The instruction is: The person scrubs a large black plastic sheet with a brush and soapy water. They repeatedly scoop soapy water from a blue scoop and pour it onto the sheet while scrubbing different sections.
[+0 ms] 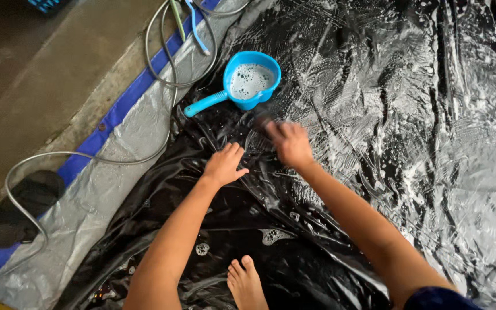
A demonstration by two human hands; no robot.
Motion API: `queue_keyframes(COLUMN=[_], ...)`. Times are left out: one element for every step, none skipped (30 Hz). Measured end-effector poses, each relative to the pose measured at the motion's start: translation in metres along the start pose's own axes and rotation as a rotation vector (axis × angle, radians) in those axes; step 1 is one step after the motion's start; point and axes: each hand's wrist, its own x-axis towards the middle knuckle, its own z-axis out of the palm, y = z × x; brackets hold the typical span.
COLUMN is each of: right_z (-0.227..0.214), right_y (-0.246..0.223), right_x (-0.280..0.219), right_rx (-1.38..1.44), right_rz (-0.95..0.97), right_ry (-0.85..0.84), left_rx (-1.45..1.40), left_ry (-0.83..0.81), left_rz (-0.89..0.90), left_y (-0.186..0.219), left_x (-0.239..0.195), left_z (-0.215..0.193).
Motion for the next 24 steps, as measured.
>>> queue_keyframes(right_z=[-0.004,-0.009,-0.012,-0.014,-0.015,-0.017,-0.013,-0.009,-0.005,-0.011,-0.015,-0.018,-0.020,-0.020,-0.020,-0.017,-0.015,-0.014,-0.021,-0.028,-0.033,-0.032,-0.033,-0.034], right_y=[-0.010,-0.021,-0.031,-0.016,-0.004,0.008,0.008,0.008,0.011,-0.004,-0.013,-0.024,-0.015,-0.006,0.002,0.010,0.017,0.024,0.013,0.002,-0.005,0.005,0.010,0.015], right_x=[-0.004,-0.007,-0.009,-0.003,-0.001,0.000,0.001,0.001,0.005,-0.009,-0.016,-0.024,-0.021,-0.019,-0.017,-0.016,-0.020,-0.024,-0.032,-0.039,-0.038,-0.031,-0.033,-0.035], right_rx=[-0.004,0.096,0.197,0.194,0.150,0.104,0.110,0.068,0.016,0.012,0.124,0.235,0.237,0.189,0.144,0.150,0.079,0.007,0.003,0.215,0.420,0.410,0.318,0.227], right_rz=[0.007,-0.127,-0.274,-0.278,-0.178,-0.078,-0.080,-0.064,-0.036,-0.027,-0.199,-0.372,-0.378,-0.287,-0.196,-0.202,-0.055,0.090,0.103,-0.154,-0.427,-0.431,-0.440,-0.448], right_ry=[0.003,-0.002,-0.006,-0.001,0.017,0.034,0.026,0.045,0.071,0.071,0.029,-0.014,-0.019,-0.029,-0.038,-0.042,-0.056,-0.070,-0.069,0.003,0.089,0.098,0.150,0.202], left_rx=[0.003,-0.041,-0.086,-0.083,-0.116,-0.150,-0.156,-0.148,-0.131,-0.129,-0.136,-0.143,-0.149,-0.138,-0.127,-0.132,-0.116,-0.099,-0.096,-0.110,-0.118,-0.110,-0.114,-0.118], left_ry=[0.000,-0.059,-0.114,-0.108,-0.187,-0.266,-0.271,-0.265,-0.256,-0.258,-0.282,-0.306,-0.305,-0.299,-0.296,-0.298,-0.296,-0.294,-0.298,-0.316,-0.319,-0.308,-0.319,-0.331], left_rz=[0.008,-0.065,-0.148,-0.150,-0.193,-0.235,-0.241,-0.241,-0.227,-0.218,-0.222,-0.226,-0.231,-0.225,-0.221,-0.228,-0.220,-0.212,-0.199,-0.203,-0.215,-0.212,-0.214,-0.215], left_y=[0.000,0.000,0.000,-0.003,-0.003,-0.002,-0.001,0.001,-0.003,0.001,0.001,0.000,-0.001,-0.002,-0.003,-0.004,-0.003,-0.001,0.000,0.002,0.000,-0.006,-0.003,-0.001], left_x=[0.000,0.001,-0.001,0.005,0.005,0.005,0.005,0.006,0.012,0.009,0.011,0.013,0.015,0.018,0.019,0.020,0.020,0.021,0.019,0.017,0.019,0.027,0.025,0.024], left_z=[-0.001,-0.002,-0.003,-0.007,-0.008,-0.009,-0.010,-0.012,-0.017,-0.016,-0.017,-0.018,-0.017,-0.015,-0.014,-0.015,-0.014,-0.015,-0.016,-0.018,-0.022,-0.025,-0.022,-0.019])
